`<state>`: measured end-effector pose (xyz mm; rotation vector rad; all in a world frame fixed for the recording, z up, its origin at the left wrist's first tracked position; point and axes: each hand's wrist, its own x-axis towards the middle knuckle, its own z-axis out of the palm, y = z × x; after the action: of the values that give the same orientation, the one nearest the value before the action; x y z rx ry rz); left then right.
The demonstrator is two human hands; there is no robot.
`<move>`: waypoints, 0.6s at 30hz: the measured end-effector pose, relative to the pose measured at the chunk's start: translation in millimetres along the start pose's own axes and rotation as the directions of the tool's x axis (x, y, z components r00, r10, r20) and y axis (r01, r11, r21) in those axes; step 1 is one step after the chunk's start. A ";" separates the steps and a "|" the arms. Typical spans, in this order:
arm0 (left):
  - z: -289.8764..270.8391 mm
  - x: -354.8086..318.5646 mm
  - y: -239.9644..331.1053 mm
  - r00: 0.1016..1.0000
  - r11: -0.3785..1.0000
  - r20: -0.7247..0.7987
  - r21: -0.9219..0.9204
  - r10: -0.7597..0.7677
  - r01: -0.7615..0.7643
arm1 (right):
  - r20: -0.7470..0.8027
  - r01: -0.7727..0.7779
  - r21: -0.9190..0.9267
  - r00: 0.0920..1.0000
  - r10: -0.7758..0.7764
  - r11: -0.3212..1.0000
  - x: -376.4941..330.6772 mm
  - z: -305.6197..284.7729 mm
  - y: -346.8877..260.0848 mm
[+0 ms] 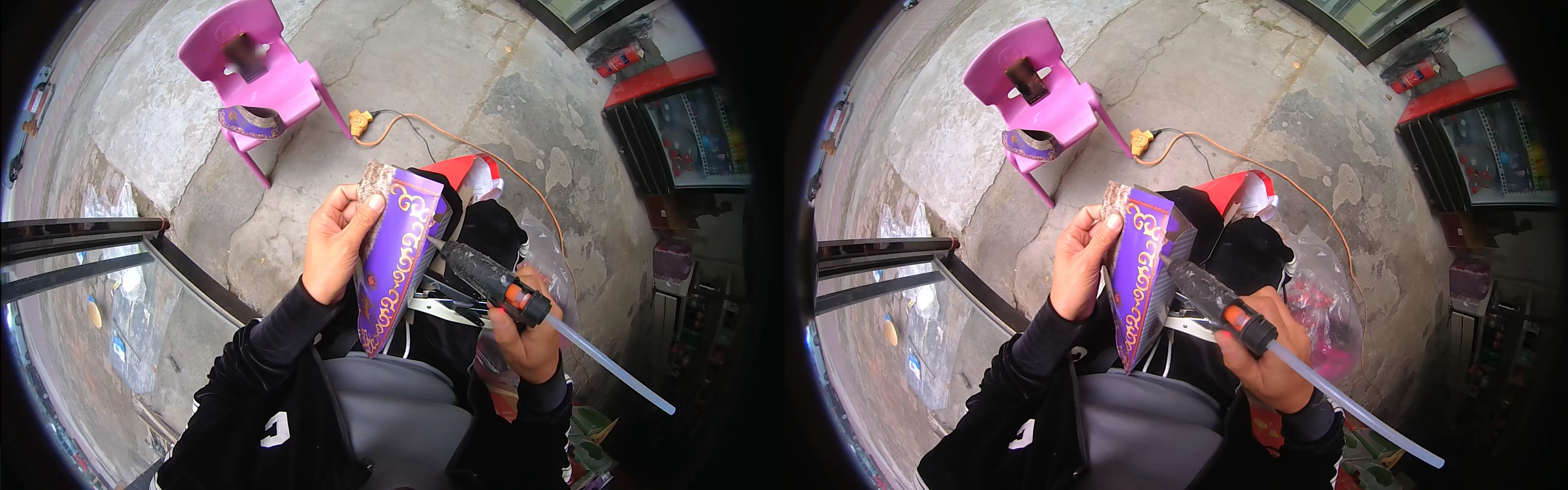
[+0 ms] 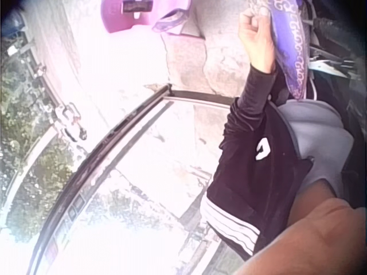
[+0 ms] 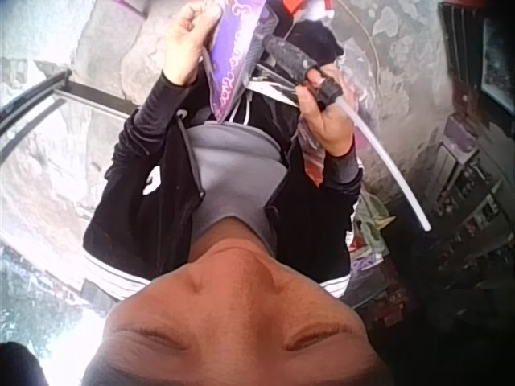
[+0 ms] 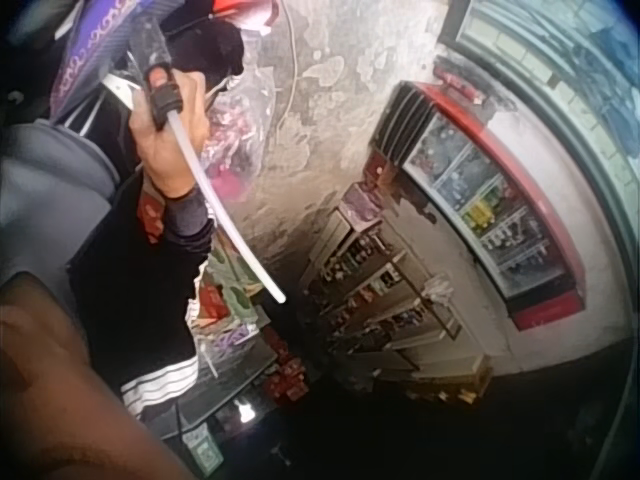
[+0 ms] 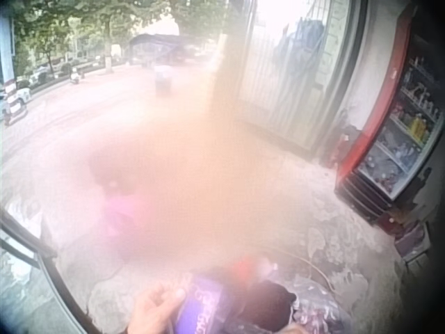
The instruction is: The person assembles a pair of purple slippers by applying hot glue to the sole and attaching the fabric upper. They use a hot glue gun and a stapler to secure the edges, then inspect the finished slipper.
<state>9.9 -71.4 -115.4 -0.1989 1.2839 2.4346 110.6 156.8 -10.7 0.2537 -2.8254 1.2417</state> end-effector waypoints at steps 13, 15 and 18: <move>-0.5 0.4 -0.3 1.000 1.000 0.000 -0.007 -0.008 0.008 | 0.038 -0.023 0.012 0.999 0.023 1.000 -7.0 1.1 -1.1; -0.3 0.5 -0.4 1.000 1.000 -0.003 -0.007 -0.010 0.010 | 0.045 -0.014 0.008 0.999 0.014 1.000 -7.7 0.7 -1.2; -0.3 0.5 -0.4 1.000 1.000 -0.003 -0.006 -0.011 0.011 | 0.052 -0.001 0.004 0.999 0.001 1.000 -8.2 1.0 -1.1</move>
<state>9.6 -71.3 -116.0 -0.2108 1.2735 2.4306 118.9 156.5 -11.4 0.2896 -2.8673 1.2595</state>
